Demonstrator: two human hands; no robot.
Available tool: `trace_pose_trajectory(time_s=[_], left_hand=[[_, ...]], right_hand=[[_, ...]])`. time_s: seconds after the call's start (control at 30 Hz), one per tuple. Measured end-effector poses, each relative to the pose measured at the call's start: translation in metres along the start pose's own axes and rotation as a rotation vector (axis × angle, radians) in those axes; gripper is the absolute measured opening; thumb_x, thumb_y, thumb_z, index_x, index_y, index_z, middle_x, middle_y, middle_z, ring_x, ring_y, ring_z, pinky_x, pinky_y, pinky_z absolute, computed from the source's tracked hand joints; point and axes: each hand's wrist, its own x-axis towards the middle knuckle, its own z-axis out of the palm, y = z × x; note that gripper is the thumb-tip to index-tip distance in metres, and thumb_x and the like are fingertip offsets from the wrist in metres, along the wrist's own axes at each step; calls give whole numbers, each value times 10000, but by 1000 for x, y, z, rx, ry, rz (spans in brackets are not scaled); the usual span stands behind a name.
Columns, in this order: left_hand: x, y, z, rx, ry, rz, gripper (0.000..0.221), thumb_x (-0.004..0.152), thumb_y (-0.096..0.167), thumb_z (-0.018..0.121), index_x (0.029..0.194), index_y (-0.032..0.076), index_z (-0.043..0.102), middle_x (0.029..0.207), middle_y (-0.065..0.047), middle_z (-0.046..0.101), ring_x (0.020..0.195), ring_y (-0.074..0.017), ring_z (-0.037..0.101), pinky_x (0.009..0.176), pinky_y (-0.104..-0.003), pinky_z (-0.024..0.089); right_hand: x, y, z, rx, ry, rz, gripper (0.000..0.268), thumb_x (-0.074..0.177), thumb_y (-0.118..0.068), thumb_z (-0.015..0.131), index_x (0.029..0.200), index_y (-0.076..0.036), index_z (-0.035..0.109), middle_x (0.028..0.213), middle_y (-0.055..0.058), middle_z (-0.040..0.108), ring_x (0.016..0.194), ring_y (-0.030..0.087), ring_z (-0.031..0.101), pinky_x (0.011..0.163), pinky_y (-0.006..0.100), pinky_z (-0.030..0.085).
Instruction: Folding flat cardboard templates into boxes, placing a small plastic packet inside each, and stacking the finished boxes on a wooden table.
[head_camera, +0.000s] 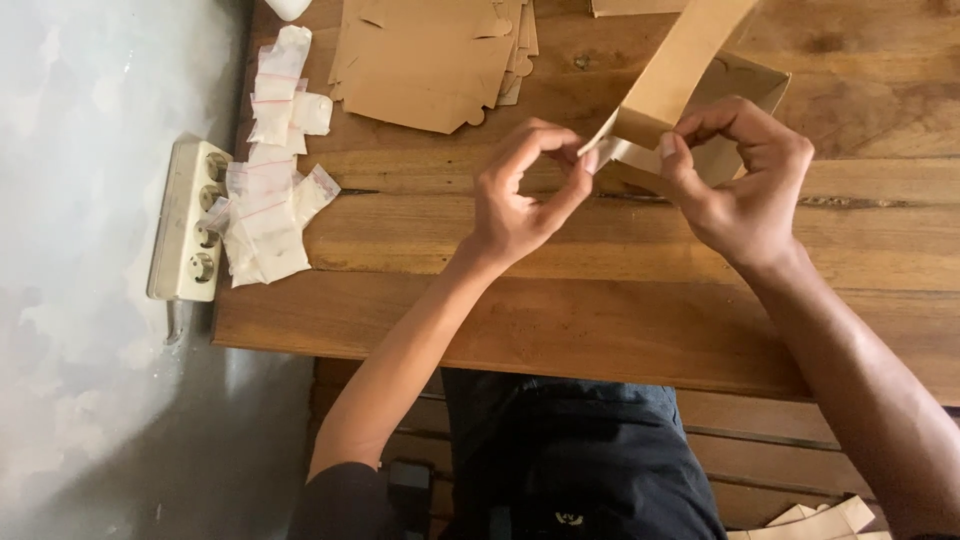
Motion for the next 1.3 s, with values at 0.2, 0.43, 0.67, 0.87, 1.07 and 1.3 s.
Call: trace_pose_trajectory(time_s=[0.2,0.43,0.67,0.87,1.07,1.3], left_hand=[[2,17,4,-100,-49,-81,54,1002,60,668,1027,24,637,923,-87,674,768,-165,634,704,-262,581],[2,19,3,-115,-51,-110,70,1002,31,668,1063,17,636,954,-87,657,814,-165,618,749,-267,572],[2,16,3,-86,-54,-75,72,1003,38,666,1061,15,631,941,-90,664,812,-174,622,752,-280,565],[3,14,8,-114,1,-57,45,993,53,675,1032,42,657,884,-54,643,769,-148,629,713,-282,556],[3,11,10,-145,76,-45,53,970,48,706,1020,56,694,848,-42,652,752,-132,673,679,-276,591],[4,10,9,-143,71,-33,45,970,60,706,1014,63,698,836,-32,645,733,-121,668,677,-286,584]], right_hand=[[-1,-9,7,145,-64,50,187,1085,-97,726,1015,72,687,959,150,698,862,203,644,770,298,513],[-6,-6,11,182,-79,180,180,1083,-115,741,1000,27,668,927,88,669,803,126,564,707,250,439],[-7,-3,11,184,-83,181,201,1070,-140,746,1016,41,677,951,101,679,837,141,583,731,257,453],[-6,6,13,273,-94,134,147,1056,-27,739,1000,73,647,904,148,633,845,194,610,803,332,484],[-5,4,11,321,-110,110,119,1020,59,777,1034,115,673,876,193,645,839,255,698,843,382,555],[-1,-1,9,289,-111,95,107,1029,70,785,1015,115,688,865,220,658,837,313,711,804,390,571]])
